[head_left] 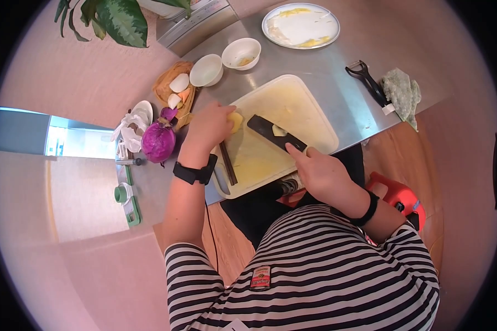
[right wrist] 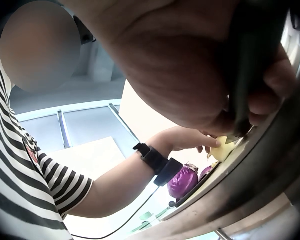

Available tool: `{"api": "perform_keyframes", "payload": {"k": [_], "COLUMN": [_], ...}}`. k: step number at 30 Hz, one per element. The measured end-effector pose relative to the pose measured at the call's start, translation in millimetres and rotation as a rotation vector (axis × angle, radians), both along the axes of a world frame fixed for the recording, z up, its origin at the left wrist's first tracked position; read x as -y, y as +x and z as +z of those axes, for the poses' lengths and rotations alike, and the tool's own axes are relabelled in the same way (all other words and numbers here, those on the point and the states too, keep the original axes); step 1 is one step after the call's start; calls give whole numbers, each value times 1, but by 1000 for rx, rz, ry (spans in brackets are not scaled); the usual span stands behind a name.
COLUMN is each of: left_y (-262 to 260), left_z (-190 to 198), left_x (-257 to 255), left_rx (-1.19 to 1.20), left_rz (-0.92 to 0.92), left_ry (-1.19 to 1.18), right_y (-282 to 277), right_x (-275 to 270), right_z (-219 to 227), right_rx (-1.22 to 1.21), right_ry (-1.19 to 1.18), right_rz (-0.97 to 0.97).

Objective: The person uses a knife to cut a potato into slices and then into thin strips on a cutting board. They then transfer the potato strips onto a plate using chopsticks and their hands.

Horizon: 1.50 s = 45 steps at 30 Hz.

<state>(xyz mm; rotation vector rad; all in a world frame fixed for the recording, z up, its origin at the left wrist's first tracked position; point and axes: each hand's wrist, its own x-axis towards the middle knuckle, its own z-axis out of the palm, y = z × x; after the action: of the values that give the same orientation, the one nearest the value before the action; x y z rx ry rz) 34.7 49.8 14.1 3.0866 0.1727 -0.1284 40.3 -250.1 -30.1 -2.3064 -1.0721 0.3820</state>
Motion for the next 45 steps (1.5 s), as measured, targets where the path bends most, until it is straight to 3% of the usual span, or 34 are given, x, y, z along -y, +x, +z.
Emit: {"api": "perform_keyframes", "payload": {"k": [2, 4, 5, 7, 10, 19, 20, 22, 23, 25, 27, 28, 30, 33, 38, 45], "left_y": [2, -3, -5, -10, -7, 11, 11, 11, 7, -6, -15, -19, -18, -9, -4, -14], "left_z": [2, 7, 5, -1, -14, -25, -22, -16, -12, -7, -8, -10, -24, -46, -58, -74], "left_x": [11, 33, 44, 65, 79, 71, 70, 70, 67, 60, 58, 58, 62, 66, 75, 78], "left_rx": [38, 326, 330, 217, 211, 261, 284, 333, 352, 362, 323, 270, 279, 262, 239, 355], "left_rz": [1, -42, -49, -270, -378, -466, -450, -60, -47, 171, 233, 280, 287, 304, 384, 342], "left_ry": [25, -26, -32, -212, -181, -18, -22, -313, -322, -516, -560, -592, -589, -579, -544, -540], "right_y": [-2, -1, -2, -3, -4, -6, -6, -3, -1, 7, 10, 12, 19, 32, 30, 15], "right_x": [3, 2, 2, 1, 0, 2, 3, 9, 13, 23, 31, 33, 33, 27, 10, -4], "right_z": [-1, -2, -3, -5, -3, -2, -3, 0, -3, -15, 7, 16, 14, 10, 29, 25], "right_rx": [21, 35, 38, 63, 101, 217, 227, 145, 161, 5, -77, -172, -241, -254, -250, -260], "right_ry": [-5, -27, -32, -44, -67, -63, -20, 27, 16, 312, 292, 254, 261, 226, 142, 136], "right_rz": [13, 18, 11, 13, 20, 33, 43, 60, 75, 42, 8, -107, -257, -261, -178, -116]}}
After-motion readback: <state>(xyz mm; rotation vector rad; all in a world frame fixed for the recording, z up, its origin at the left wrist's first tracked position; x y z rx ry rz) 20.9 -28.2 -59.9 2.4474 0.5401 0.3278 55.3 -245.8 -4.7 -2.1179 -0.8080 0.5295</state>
